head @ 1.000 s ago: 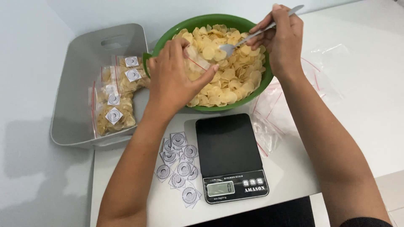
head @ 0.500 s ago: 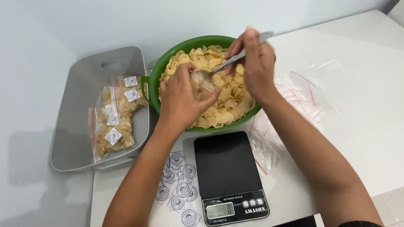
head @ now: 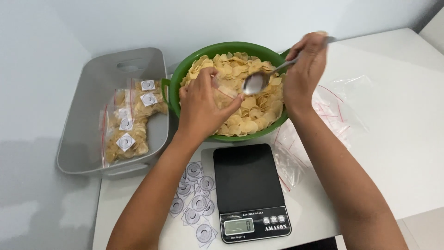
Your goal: Scooping snacks from a bowl into small bags, weighing them on a scale, and sealing them for distribution.
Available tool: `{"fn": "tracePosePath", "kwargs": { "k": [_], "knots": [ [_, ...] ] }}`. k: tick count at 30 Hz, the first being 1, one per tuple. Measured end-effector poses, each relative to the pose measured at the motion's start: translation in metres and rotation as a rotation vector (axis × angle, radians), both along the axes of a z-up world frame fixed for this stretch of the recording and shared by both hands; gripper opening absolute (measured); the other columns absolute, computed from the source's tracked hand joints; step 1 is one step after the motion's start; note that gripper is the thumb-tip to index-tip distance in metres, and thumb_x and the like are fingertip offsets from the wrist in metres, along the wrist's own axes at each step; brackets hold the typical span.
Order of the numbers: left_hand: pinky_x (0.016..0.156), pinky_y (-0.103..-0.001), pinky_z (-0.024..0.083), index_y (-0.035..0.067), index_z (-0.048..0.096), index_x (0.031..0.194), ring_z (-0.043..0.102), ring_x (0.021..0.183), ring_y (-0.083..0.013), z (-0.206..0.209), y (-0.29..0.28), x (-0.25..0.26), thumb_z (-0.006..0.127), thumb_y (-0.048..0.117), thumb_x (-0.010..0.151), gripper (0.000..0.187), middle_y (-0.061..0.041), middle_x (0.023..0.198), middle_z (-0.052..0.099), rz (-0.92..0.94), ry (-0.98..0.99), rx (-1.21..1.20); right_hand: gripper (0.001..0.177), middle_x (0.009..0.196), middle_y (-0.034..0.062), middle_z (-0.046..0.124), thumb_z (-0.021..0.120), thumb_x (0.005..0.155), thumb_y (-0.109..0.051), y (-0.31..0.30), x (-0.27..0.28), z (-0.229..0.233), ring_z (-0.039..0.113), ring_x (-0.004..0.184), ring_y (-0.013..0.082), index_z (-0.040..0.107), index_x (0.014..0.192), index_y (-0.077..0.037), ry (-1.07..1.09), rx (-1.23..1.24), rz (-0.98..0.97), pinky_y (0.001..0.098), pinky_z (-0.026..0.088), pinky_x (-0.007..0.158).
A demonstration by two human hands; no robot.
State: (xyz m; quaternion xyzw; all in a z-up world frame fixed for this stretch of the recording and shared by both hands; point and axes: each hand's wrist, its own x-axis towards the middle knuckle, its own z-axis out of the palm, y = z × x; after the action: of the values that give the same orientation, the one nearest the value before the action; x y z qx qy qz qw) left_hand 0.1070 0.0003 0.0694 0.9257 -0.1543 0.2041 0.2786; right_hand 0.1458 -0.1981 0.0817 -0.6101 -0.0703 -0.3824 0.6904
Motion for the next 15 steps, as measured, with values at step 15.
{"fn": "tracePosePath", "kwargs": {
  "k": [15],
  "knots": [
    [0.098,-0.05,0.036,0.014,0.043,0.127,0.065,0.101,-0.0225,0.02,-0.016,0.012,0.063,0.059,0.085,0.065,0.0,0.103,0.063,-0.028,-0.039,-0.273,0.037,0.086,0.0115,0.067,0.04,0.11,-0.031,-0.001,0.013,-0.01,0.069,0.072,0.0217,0.057,0.089,-0.005,0.533,-0.168,0.593,0.0296,0.064,0.071]
  ]
}}
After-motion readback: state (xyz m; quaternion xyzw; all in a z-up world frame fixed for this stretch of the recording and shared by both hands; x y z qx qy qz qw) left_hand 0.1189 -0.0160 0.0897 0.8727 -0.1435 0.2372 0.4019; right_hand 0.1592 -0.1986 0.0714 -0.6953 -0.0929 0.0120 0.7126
